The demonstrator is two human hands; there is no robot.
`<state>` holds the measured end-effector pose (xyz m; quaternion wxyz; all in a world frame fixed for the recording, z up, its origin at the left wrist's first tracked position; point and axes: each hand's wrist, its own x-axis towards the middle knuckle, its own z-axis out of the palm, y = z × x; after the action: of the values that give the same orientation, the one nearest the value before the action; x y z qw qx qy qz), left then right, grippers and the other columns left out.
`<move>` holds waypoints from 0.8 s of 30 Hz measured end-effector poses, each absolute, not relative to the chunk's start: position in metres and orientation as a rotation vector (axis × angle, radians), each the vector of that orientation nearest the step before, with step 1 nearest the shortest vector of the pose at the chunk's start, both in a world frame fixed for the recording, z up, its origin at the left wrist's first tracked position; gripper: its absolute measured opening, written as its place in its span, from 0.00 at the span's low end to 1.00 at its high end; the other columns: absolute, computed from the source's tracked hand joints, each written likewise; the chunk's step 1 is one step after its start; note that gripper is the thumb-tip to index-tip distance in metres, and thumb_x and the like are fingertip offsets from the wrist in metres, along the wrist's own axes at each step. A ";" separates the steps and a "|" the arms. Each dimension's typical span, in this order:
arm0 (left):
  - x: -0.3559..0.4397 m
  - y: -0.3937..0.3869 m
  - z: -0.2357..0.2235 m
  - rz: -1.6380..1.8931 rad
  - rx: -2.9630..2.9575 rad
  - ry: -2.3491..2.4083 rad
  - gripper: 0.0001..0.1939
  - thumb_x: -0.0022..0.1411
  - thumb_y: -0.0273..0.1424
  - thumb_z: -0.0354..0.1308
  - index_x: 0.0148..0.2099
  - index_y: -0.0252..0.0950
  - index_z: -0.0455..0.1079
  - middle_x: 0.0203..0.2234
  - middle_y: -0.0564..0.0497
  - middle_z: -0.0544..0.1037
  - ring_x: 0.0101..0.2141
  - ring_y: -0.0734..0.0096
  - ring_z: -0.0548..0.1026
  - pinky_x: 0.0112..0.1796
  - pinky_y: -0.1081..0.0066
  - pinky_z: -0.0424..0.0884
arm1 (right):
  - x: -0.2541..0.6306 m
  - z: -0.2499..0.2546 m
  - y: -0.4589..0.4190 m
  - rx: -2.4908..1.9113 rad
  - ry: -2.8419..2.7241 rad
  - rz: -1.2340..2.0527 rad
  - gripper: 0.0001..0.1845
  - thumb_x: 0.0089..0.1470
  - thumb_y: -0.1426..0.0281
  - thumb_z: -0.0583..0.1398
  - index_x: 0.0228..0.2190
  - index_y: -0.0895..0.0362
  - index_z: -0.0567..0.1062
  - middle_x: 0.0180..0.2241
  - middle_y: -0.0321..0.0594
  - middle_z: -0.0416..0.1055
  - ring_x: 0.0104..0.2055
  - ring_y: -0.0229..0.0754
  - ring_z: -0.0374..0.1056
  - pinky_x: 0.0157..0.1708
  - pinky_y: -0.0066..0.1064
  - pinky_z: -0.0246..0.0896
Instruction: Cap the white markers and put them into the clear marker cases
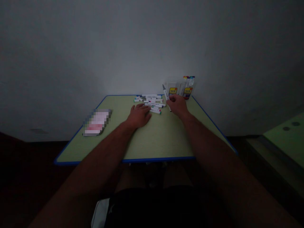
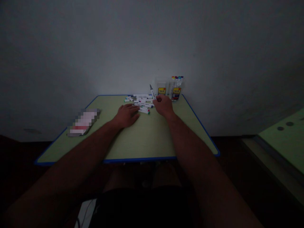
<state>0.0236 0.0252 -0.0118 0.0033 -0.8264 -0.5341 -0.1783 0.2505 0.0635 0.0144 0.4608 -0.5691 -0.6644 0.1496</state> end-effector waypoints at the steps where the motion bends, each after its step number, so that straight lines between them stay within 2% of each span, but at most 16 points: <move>1: 0.023 0.025 -0.012 -0.556 -2.582 -1.676 0.25 0.66 0.39 0.52 0.64 0.44 0.69 0.63 0.47 0.70 0.65 0.47 0.59 0.63 0.44 0.50 | 0.250 0.015 0.063 -1.402 -1.636 0.373 0.07 0.49 0.72 0.60 0.32 0.59 0.78 0.31 0.40 0.77 0.33 0.43 0.72 0.38 0.35 0.66; 5: 0.023 0.024 -0.013 -0.536 -2.570 -1.659 0.26 0.65 0.40 0.52 0.64 0.44 0.69 0.63 0.48 0.71 0.64 0.48 0.61 0.62 0.47 0.53 | 0.250 0.015 0.063 -1.419 -1.642 0.379 0.08 0.49 0.73 0.61 0.33 0.60 0.79 0.32 0.42 0.78 0.33 0.43 0.72 0.38 0.35 0.66; 10: 0.024 0.021 -0.010 -0.548 -2.570 -1.617 0.26 0.65 0.39 0.52 0.63 0.39 0.69 0.61 0.44 0.72 0.60 0.46 0.65 0.59 0.47 0.57 | 0.250 0.014 0.064 -1.416 -1.642 0.364 0.08 0.49 0.73 0.61 0.33 0.59 0.79 0.32 0.42 0.78 0.34 0.43 0.73 0.39 0.36 0.67; 24: 0.026 0.012 -0.004 -0.450 -2.530 -1.588 0.25 0.66 0.40 0.51 0.62 0.38 0.71 0.60 0.46 0.74 0.57 0.48 0.69 0.55 0.49 0.65 | 0.249 0.016 0.061 -1.444 -1.661 0.340 0.06 0.48 0.73 0.61 0.31 0.59 0.78 0.30 0.40 0.77 0.32 0.42 0.71 0.37 0.33 0.63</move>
<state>0.0259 0.0116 -0.0043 0.0601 -0.8360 -0.5248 -0.1488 0.2490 0.0611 0.0156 0.4416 -0.5817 -0.6693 0.1369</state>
